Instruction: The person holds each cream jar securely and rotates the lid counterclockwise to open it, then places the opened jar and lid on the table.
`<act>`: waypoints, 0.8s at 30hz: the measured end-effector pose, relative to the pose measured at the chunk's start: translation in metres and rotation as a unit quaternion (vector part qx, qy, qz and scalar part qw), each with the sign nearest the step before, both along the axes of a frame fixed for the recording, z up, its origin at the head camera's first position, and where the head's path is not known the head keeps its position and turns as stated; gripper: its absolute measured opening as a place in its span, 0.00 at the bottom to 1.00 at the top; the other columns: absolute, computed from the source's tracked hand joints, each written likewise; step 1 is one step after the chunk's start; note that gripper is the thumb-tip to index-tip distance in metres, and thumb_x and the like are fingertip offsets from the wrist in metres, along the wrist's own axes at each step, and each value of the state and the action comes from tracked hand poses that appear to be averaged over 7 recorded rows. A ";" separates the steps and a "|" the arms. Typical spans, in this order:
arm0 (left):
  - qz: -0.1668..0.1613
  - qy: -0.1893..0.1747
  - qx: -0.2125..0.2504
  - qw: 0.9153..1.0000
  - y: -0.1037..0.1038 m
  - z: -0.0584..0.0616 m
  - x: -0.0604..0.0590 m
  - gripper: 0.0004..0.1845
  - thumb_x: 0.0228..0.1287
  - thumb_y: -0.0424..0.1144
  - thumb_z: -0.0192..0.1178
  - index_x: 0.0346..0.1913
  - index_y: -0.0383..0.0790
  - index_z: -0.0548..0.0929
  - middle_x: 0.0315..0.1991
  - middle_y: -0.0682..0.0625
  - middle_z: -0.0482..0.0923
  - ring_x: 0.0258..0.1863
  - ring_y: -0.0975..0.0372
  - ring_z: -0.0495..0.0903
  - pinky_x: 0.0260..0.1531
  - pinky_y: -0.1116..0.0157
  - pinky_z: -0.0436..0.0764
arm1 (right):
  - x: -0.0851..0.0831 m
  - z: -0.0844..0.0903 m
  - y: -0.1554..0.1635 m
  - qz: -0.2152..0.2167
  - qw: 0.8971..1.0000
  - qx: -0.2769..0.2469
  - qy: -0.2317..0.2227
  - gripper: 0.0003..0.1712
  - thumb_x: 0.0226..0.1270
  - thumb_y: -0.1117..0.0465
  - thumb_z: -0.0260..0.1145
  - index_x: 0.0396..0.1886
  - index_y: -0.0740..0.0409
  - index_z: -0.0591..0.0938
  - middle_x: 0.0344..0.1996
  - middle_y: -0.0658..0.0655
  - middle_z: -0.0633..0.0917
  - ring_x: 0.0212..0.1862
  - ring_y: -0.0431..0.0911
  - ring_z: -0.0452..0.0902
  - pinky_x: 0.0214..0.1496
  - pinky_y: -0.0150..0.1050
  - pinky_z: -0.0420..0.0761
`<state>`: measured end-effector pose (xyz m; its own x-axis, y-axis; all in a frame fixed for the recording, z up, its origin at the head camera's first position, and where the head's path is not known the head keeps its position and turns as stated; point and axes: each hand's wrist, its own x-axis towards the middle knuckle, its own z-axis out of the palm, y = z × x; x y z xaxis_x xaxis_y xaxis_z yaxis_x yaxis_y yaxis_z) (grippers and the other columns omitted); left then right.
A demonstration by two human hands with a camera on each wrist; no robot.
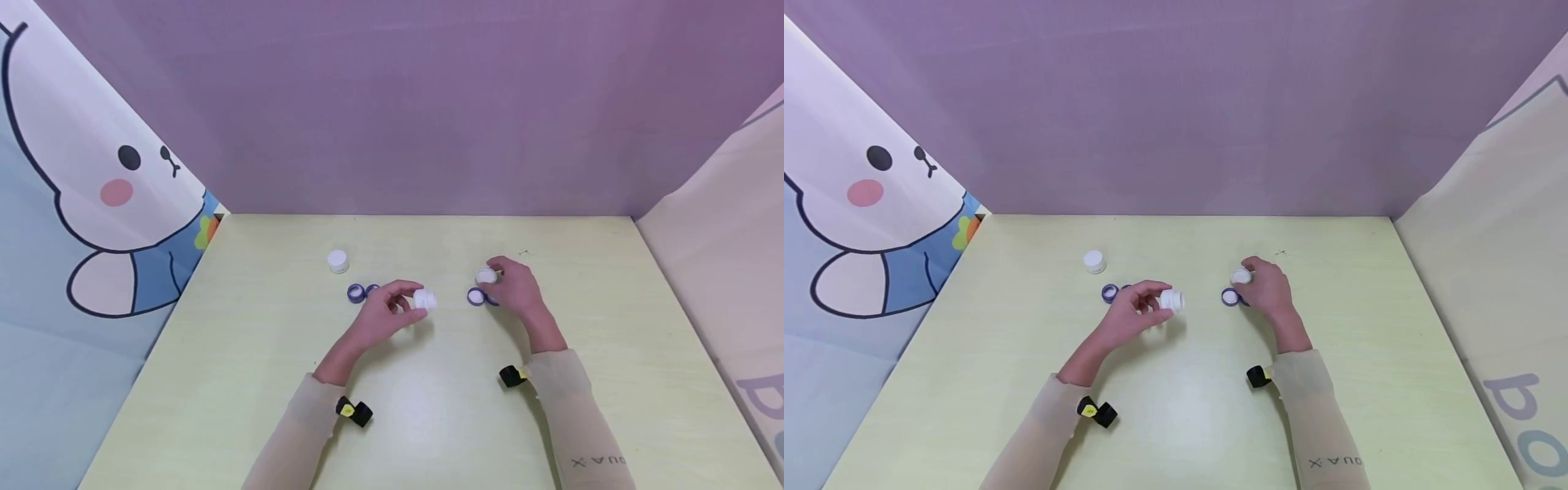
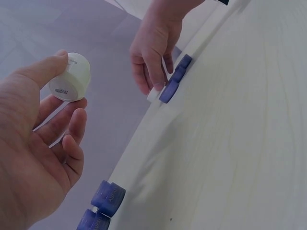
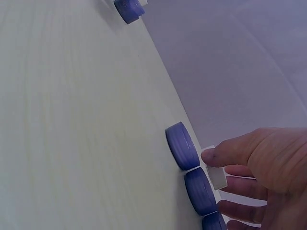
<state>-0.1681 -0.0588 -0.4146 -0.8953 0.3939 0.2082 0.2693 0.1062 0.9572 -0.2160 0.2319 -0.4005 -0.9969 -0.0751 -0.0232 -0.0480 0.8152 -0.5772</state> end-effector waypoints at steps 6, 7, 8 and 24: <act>0.000 -0.002 -0.003 1.000 0.000 -0.001 0.000 0.23 0.59 0.39 0.70 0.56 0.38 0.80 0.43 0.52 0.81 0.33 0.58 0.78 0.27 0.68 0.76 | 0.000 -0.003 0.001 0.009 1.000 0.002 0.003 0.28 0.64 0.59 0.68 0.60 0.67 0.74 0.50 0.69 0.80 0.50 0.60 0.75 0.51 0.55 0.75; 0.000 -0.003 -0.003 1.000 0.000 -0.001 0.000 0.22 0.59 0.39 0.70 0.56 0.39 0.80 0.43 0.53 0.81 0.33 0.58 0.78 0.27 0.68 0.76 | 0.000 -0.003 0.001 0.011 1.000 0.002 0.003 0.27 0.64 0.59 0.68 0.60 0.67 0.74 0.50 0.69 0.80 0.50 0.60 0.75 0.51 0.55 0.75; -0.001 -0.003 -0.003 1.000 0.000 -0.001 0.000 0.22 0.59 0.39 0.70 0.56 0.40 0.80 0.43 0.53 0.81 0.33 0.58 0.78 0.27 0.68 0.76 | 0.000 -0.003 0.001 0.012 1.000 0.001 0.004 0.27 0.64 0.59 0.68 0.59 0.67 0.74 0.50 0.69 0.80 0.50 0.60 0.76 0.51 0.55 0.75; 0.003 0.001 -0.011 1.000 0.000 -0.004 -0.002 0.22 0.59 0.40 0.70 0.56 0.44 0.81 0.43 0.54 0.81 0.33 0.58 0.78 0.29 0.66 0.76 | -0.004 -0.010 0.002 0.020 0.999 0.008 0.028 0.27 0.61 0.62 0.68 0.57 0.73 0.75 0.49 0.72 0.78 0.49 0.62 0.75 0.52 0.55 0.75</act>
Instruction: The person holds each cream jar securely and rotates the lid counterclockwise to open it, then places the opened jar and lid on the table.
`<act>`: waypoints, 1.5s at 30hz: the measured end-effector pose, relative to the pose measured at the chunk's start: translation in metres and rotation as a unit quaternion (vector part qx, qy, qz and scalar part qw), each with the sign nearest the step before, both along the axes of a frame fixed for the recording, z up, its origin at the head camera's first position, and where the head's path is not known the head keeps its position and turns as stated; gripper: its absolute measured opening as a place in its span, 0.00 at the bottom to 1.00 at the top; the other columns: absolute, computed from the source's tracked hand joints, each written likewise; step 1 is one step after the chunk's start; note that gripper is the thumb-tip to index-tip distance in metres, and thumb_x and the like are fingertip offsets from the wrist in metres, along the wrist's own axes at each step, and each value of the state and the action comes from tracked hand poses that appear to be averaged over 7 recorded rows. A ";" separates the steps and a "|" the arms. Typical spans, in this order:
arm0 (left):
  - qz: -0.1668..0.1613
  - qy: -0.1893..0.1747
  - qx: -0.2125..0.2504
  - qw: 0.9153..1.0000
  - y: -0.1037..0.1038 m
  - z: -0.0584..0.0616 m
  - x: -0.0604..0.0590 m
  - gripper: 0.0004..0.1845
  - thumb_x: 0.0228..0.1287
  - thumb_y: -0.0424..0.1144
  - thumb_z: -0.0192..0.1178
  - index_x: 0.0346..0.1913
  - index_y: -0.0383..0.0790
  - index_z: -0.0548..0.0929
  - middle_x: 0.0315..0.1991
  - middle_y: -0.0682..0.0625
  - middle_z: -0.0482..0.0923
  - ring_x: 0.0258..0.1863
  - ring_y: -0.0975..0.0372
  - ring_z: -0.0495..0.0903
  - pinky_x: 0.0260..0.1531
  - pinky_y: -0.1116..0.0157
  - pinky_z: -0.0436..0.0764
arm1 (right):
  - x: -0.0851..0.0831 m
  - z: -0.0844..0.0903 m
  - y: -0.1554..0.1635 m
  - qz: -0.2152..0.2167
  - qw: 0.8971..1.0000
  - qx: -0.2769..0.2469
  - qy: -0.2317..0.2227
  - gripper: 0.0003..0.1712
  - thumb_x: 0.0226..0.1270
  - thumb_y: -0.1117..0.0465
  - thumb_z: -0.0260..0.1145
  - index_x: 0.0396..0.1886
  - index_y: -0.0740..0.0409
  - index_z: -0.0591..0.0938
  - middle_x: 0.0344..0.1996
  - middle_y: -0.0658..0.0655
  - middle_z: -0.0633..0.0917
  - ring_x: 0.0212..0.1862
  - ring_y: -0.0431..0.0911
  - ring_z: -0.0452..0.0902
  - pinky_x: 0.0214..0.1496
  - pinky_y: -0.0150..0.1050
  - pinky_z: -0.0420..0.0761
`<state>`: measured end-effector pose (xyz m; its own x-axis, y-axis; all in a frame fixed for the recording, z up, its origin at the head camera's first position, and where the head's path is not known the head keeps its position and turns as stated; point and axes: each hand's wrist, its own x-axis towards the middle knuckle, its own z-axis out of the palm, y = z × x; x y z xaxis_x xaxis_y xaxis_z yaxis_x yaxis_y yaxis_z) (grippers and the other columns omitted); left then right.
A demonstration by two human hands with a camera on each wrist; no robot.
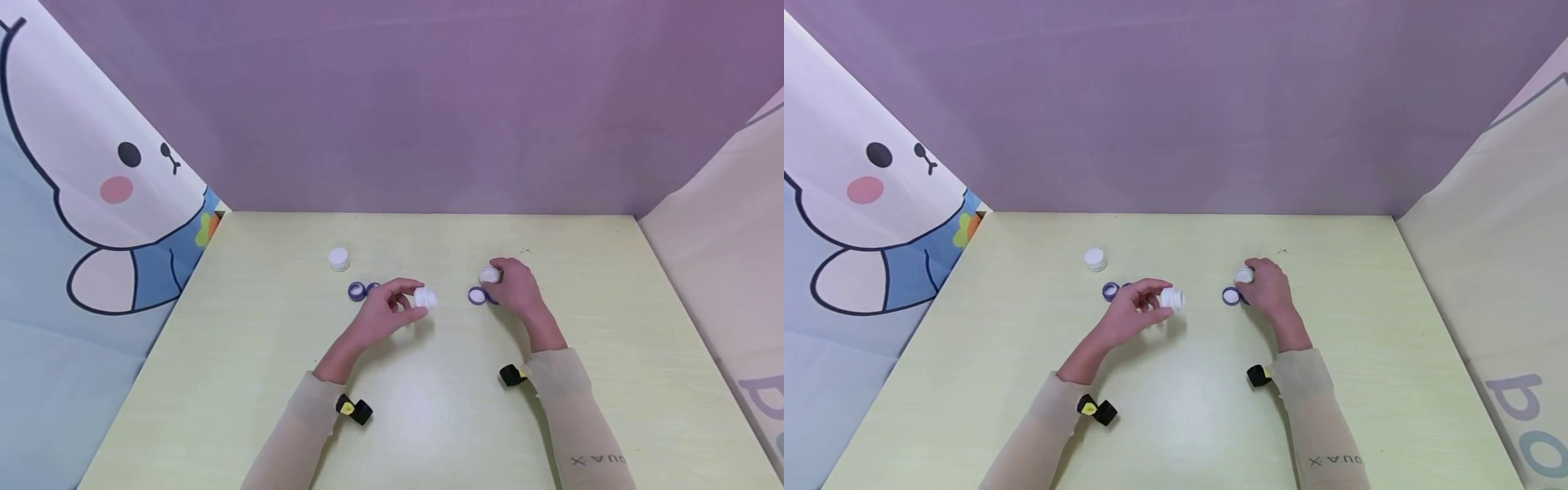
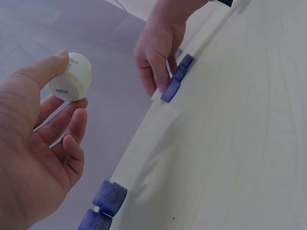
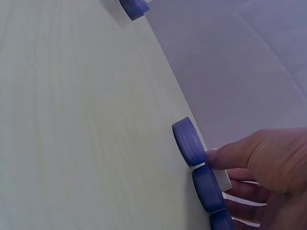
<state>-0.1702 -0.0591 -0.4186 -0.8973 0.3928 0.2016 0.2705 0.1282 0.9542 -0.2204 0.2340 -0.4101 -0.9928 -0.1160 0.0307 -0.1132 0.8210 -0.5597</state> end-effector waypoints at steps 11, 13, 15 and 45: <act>0.003 0.010 0.000 1.000 -0.002 0.001 -0.001 0.21 0.59 0.39 0.70 0.56 0.43 0.81 0.43 0.54 0.82 0.33 0.59 0.79 0.31 0.66 0.76 | -0.001 0.000 0.000 0.008 1.000 0.022 0.005 0.24 0.60 0.60 0.71 0.52 0.70 0.79 0.45 0.70 0.79 0.48 0.62 0.75 0.50 0.58 0.74; 0.002 0.012 0.004 1.000 -0.002 0.000 -0.002 0.21 0.59 0.39 0.70 0.56 0.43 0.81 0.43 0.54 0.82 0.32 0.59 0.79 0.30 0.66 0.76 | -0.001 0.000 0.000 0.011 1.000 0.027 0.004 0.25 0.59 0.60 0.71 0.53 0.70 0.79 0.46 0.70 0.79 0.48 0.63 0.75 0.50 0.58 0.74; 0.001 0.011 0.008 1.000 -0.002 0.000 -0.002 0.21 0.59 0.39 0.70 0.56 0.43 0.81 0.43 0.54 0.82 0.32 0.59 0.78 0.30 0.66 0.76 | -0.001 0.002 0.000 0.011 0.999 0.030 0.003 0.26 0.59 0.59 0.71 0.53 0.70 0.79 0.46 0.70 0.79 0.49 0.62 0.75 0.51 0.58 0.74; 0.014 -0.003 -0.012 1.000 -0.002 0.005 0.000 0.23 0.58 0.38 0.71 0.56 0.41 0.80 0.44 0.52 0.82 0.36 0.59 0.80 0.32 0.67 0.75 | 0.014 0.044 0.007 -0.011 0.992 -0.108 -0.058 0.26 0.75 0.51 0.56 0.61 0.66 0.74 0.53 0.66 0.79 0.56 0.59 0.73 0.56 0.53 0.72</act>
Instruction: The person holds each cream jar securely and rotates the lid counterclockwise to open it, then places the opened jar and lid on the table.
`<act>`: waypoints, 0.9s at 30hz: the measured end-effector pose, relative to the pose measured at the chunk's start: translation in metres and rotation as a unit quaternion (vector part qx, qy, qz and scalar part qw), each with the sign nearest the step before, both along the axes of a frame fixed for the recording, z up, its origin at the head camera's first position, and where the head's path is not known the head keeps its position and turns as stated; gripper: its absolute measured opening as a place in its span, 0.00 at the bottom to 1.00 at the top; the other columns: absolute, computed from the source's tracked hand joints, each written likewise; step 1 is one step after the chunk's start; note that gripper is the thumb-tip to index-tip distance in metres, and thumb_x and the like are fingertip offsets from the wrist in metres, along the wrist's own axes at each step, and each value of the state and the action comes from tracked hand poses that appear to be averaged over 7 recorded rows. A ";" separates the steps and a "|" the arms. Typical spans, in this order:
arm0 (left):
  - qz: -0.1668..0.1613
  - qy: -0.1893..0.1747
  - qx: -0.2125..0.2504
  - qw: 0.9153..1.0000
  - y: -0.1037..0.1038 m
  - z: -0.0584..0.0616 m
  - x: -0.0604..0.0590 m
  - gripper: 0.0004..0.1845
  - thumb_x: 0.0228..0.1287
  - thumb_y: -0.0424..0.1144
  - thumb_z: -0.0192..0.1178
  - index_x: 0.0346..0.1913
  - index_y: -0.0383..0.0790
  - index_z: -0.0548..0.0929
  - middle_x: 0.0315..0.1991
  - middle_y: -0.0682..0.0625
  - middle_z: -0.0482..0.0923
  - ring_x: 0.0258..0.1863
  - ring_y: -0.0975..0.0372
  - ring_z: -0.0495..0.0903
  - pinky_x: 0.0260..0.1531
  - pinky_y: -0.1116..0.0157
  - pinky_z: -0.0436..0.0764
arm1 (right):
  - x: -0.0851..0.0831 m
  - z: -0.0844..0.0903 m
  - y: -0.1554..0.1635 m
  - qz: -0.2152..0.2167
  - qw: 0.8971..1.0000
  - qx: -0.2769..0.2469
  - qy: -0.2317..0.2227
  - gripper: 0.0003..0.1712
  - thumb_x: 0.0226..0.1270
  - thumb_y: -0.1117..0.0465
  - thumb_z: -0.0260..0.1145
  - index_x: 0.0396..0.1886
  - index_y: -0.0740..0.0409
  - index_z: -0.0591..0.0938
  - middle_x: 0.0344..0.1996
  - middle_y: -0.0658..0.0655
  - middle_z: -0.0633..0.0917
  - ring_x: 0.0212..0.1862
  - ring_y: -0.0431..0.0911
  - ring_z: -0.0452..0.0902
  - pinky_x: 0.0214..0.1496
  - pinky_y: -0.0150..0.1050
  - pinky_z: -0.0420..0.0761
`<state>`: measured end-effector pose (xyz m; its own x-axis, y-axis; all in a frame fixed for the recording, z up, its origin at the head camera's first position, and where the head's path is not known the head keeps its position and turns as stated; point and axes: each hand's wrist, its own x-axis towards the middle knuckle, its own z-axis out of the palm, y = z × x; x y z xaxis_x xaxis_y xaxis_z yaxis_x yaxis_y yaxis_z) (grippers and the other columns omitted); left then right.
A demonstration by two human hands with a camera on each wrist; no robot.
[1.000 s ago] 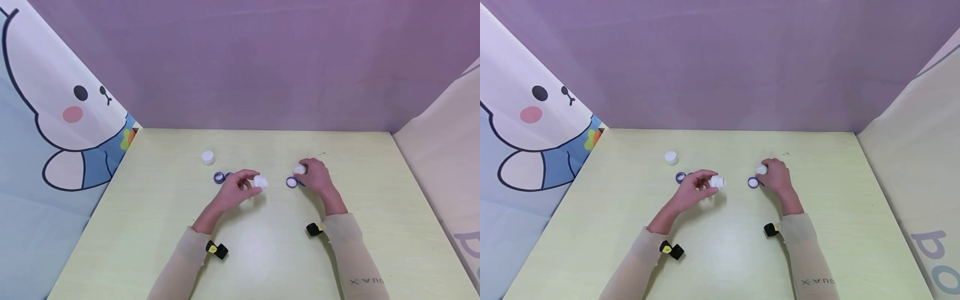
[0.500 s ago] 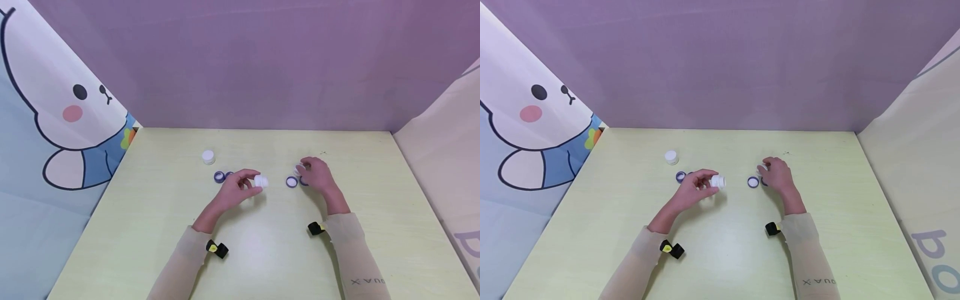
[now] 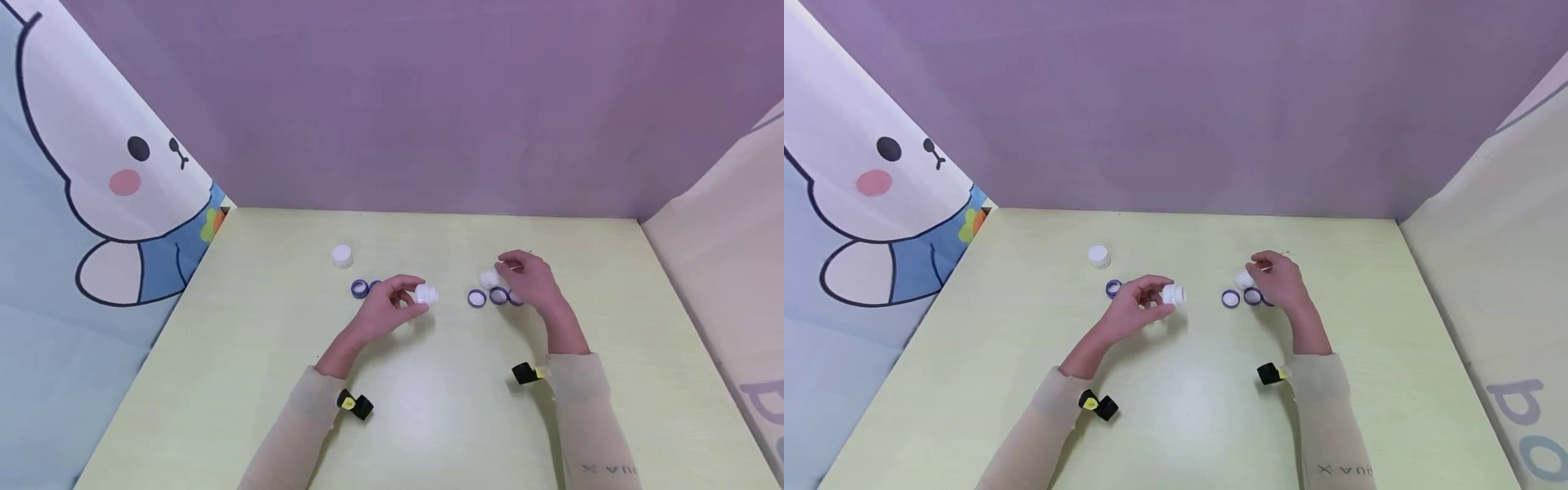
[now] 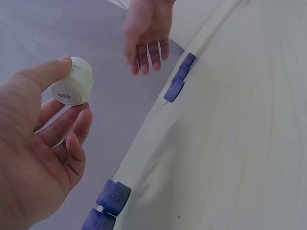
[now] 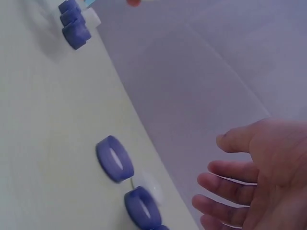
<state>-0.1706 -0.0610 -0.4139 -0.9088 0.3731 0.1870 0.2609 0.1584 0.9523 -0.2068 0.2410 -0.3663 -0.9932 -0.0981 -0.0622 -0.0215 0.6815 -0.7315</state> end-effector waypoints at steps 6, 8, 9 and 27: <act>0.001 -0.007 -0.002 1.000 0.000 0.007 0.003 0.22 0.58 0.32 0.70 0.56 0.36 0.78 0.43 0.46 0.81 0.37 0.54 0.80 0.31 0.67 0.72 | 0.008 0.016 -0.007 0.025 0.999 -0.021 -0.017 0.27 0.75 0.50 0.55 0.62 0.67 0.73 0.54 0.65 0.78 0.57 0.58 0.71 0.57 0.53 0.71; -0.004 -0.001 0.000 1.000 0.000 0.017 0.006 0.22 0.59 0.31 0.69 0.55 0.33 0.77 0.42 0.44 0.81 0.37 0.52 0.80 0.30 0.66 0.71 | 0.010 0.022 -0.009 0.036 0.999 -0.020 -0.017 0.27 0.75 0.50 0.55 0.62 0.66 0.73 0.54 0.64 0.78 0.56 0.58 0.72 0.55 0.52 0.72; -0.006 0.000 0.000 1.000 -0.001 0.023 0.008 0.21 0.59 0.30 0.69 0.55 0.32 0.77 0.41 0.43 0.81 0.37 0.52 0.79 0.30 0.67 0.71 | 0.012 0.025 -0.010 0.041 0.999 -0.019 -0.018 0.26 0.75 0.51 0.56 0.62 0.66 0.73 0.54 0.64 0.78 0.55 0.58 0.72 0.54 0.51 0.73; -0.001 -0.004 -0.007 1.000 -0.003 0.007 -0.002 0.22 0.56 0.35 0.72 0.52 0.42 0.75 0.41 0.48 0.82 0.33 0.60 0.81 0.29 0.68 0.73 | 0.027 0.038 -0.026 0.141 0.990 -0.014 -0.002 0.18 0.73 0.57 0.60 0.57 0.61 0.78 0.47 0.56 0.82 0.48 0.51 0.77 0.46 0.45 0.79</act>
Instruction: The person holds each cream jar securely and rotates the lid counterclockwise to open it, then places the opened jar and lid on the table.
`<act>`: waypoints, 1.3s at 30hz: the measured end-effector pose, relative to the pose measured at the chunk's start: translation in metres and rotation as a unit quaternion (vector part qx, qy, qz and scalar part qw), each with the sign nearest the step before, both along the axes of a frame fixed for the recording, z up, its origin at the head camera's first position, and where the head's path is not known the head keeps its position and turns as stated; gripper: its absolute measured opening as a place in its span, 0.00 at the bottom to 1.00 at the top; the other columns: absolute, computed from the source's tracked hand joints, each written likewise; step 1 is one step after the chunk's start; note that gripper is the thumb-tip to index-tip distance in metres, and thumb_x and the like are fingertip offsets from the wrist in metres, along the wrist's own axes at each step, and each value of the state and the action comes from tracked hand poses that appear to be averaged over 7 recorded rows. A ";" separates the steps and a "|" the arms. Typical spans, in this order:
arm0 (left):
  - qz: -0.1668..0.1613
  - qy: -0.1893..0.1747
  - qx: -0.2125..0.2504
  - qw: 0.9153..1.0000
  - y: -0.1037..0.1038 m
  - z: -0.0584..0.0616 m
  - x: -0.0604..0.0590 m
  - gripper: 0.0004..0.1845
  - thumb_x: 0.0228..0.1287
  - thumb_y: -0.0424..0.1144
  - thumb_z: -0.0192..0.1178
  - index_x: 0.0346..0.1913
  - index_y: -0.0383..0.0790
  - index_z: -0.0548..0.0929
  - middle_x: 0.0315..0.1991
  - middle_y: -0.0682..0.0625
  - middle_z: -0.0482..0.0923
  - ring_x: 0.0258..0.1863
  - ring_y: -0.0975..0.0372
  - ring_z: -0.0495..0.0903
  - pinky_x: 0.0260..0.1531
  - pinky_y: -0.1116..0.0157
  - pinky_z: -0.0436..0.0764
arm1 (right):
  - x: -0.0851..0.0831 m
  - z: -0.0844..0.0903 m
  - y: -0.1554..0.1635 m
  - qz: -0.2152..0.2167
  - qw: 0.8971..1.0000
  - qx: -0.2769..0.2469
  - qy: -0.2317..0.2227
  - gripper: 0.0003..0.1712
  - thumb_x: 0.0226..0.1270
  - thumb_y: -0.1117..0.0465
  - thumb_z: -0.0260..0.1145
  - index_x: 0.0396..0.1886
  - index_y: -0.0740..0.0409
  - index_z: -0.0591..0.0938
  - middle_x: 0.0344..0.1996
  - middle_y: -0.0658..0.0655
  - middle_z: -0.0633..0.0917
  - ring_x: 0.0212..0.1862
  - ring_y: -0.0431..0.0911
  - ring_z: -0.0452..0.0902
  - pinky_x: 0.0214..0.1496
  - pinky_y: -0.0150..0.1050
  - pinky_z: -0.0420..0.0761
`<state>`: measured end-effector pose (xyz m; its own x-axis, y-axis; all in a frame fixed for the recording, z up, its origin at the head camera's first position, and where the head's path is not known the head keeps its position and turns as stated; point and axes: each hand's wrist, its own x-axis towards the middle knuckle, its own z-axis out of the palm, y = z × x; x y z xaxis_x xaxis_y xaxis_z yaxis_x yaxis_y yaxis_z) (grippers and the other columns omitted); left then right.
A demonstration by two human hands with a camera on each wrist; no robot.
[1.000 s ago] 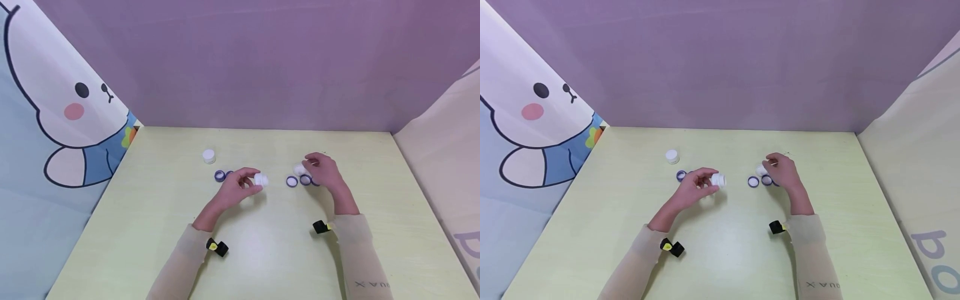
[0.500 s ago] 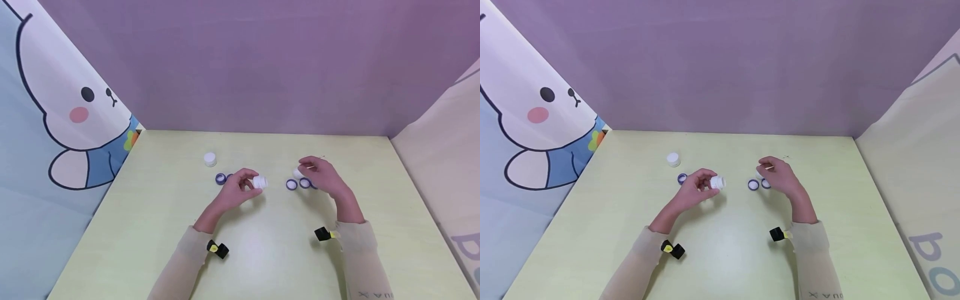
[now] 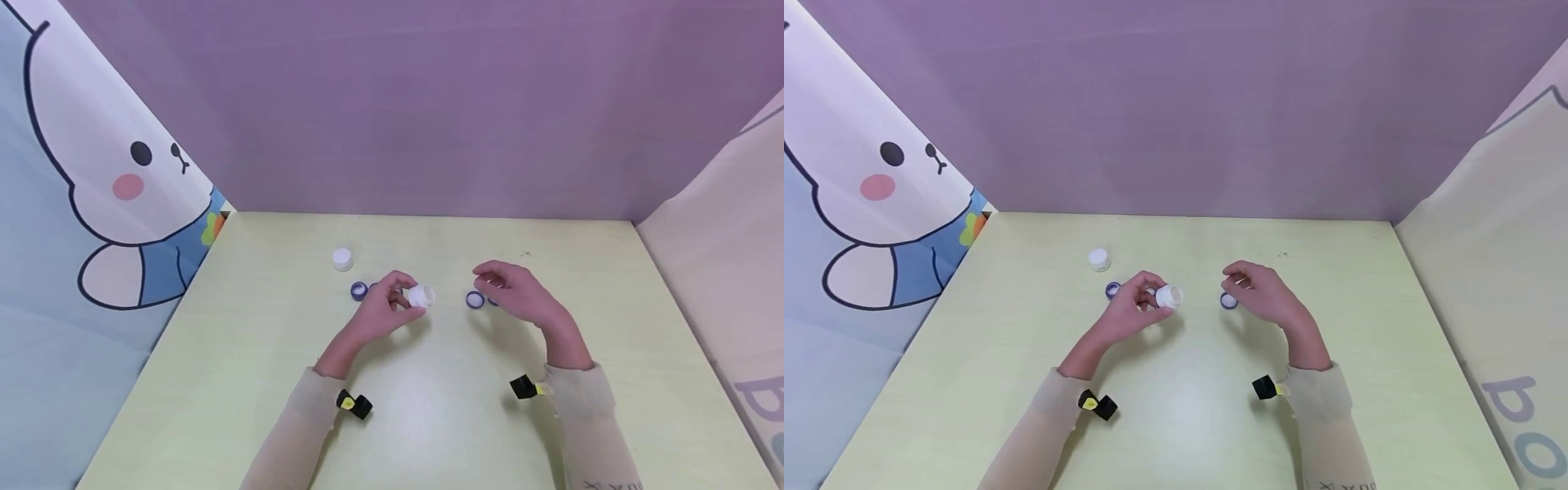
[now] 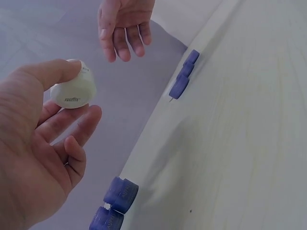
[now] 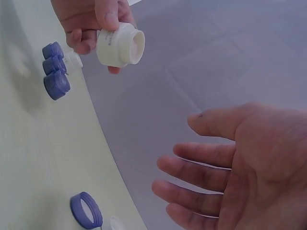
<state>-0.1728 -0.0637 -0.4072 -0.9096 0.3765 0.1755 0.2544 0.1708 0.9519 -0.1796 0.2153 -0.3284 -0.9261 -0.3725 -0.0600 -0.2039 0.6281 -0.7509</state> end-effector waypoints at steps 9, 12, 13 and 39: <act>0.010 0.037 -0.021 0.999 -0.006 0.001 0.001 0.28 0.61 0.37 0.68 0.64 0.44 0.74 0.45 0.51 0.80 0.32 0.61 0.79 0.29 0.67 0.76 | 0.001 -0.002 -0.001 -0.004 1.000 0.012 0.014 0.18 0.73 0.57 0.59 0.57 0.61 0.78 0.46 0.57 0.83 0.47 0.51 0.77 0.46 0.46 0.78; 0.015 0.041 -0.020 0.999 -0.010 0.002 0.000 0.25 0.62 0.37 0.68 0.61 0.43 0.76 0.41 0.51 0.79 0.30 0.61 0.77 0.29 0.65 0.77 | 0.002 -0.001 -0.002 -0.002 1.000 0.014 0.017 0.18 0.74 0.57 0.59 0.58 0.62 0.77 0.46 0.57 0.83 0.47 0.51 0.77 0.47 0.45 0.77; 0.016 0.039 -0.015 0.999 -0.011 0.003 -0.001 0.24 0.61 0.37 0.68 0.60 0.42 0.76 0.42 0.51 0.80 0.30 0.60 0.77 0.29 0.65 0.77 | 0.002 -0.002 -0.002 -0.002 1.000 0.014 0.017 0.18 0.74 0.57 0.59 0.58 0.61 0.77 0.46 0.57 0.83 0.47 0.51 0.77 0.47 0.45 0.78; 0.109 0.088 -0.051 0.989 -0.061 0.002 -0.018 0.23 0.51 0.38 0.75 0.52 0.45 0.82 0.41 0.54 0.77 0.39 0.60 0.74 0.29 0.63 0.73 | 0.004 -0.010 -0.002 0.006 1.000 0.023 0.005 0.17 0.74 0.58 0.58 0.57 0.61 0.78 0.46 0.57 0.83 0.49 0.53 0.77 0.50 0.49 0.76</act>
<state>-0.1906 -0.1252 -0.4050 -0.9298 0.1990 0.3096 0.3613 0.3334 0.8708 -0.1756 0.2135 -0.3388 -0.9221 -0.3809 -0.0681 -0.2192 0.6593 -0.7192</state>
